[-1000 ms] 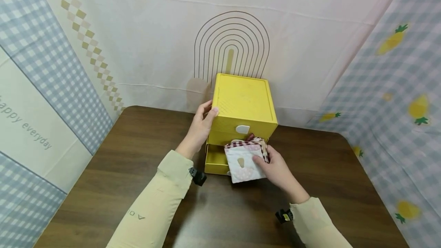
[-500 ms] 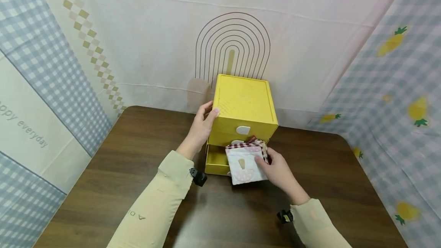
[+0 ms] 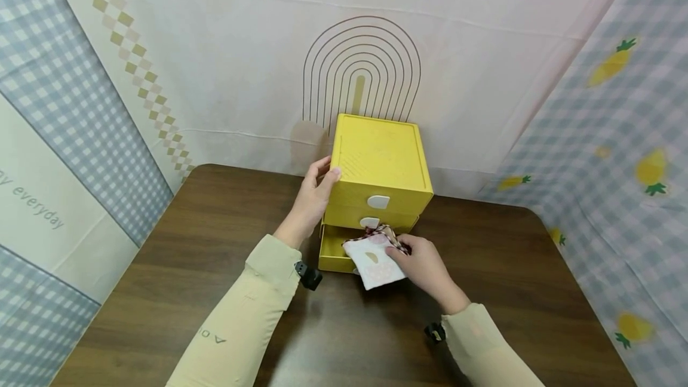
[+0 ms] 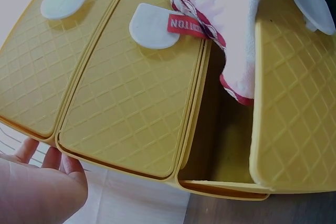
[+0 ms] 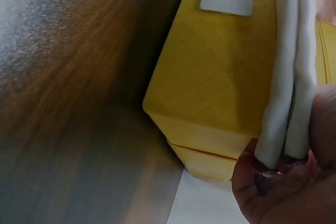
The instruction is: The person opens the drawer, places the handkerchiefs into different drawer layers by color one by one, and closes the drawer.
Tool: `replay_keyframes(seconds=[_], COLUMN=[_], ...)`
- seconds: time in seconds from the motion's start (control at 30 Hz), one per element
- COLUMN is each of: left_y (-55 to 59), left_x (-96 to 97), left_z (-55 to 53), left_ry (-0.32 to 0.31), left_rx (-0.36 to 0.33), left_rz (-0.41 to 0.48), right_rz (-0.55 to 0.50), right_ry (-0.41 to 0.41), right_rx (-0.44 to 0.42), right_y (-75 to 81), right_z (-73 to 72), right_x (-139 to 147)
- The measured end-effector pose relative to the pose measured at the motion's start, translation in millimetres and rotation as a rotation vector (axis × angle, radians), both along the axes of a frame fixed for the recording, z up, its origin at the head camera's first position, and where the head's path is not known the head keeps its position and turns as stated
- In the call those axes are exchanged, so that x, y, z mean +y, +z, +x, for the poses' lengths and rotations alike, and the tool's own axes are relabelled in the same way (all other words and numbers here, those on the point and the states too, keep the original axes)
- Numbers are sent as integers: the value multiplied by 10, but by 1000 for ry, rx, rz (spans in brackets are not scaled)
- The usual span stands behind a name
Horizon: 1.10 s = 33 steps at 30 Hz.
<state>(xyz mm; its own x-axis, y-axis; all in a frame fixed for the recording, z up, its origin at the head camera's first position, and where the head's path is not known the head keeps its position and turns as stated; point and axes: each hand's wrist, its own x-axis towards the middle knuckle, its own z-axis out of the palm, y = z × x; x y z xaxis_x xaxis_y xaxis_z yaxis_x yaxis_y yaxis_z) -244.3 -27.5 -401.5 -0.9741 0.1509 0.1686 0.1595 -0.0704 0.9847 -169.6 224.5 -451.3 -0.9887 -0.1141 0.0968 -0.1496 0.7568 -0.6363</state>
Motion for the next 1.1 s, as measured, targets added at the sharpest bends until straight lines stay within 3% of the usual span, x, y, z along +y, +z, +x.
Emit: replay_keyframes(seconds=[0.17, 0.43, 0.73, 0.97, 1.1], left_y=[10, 28, 62, 297, 328], left_x=[-4, 5, -3, -36, -43], left_z=[9, -4, -4, 186, 230], left_ry=[7, 12, -22, -25, -29], left_rx=[6, 17, -6, -15, -24], left_rz=[6, 12, 13, -15, -13], right_rz=[31, 81, 152, 172, 169], right_ry=[-5, -90, -45, -98, -71], right_rx=[20, -8, -16, -49, -70], right_y=[22, 56, 62, 44, 47], right_z=[-32, -115, -223, -239, -209], right_x=[-70, -235, -404, -490, -475])
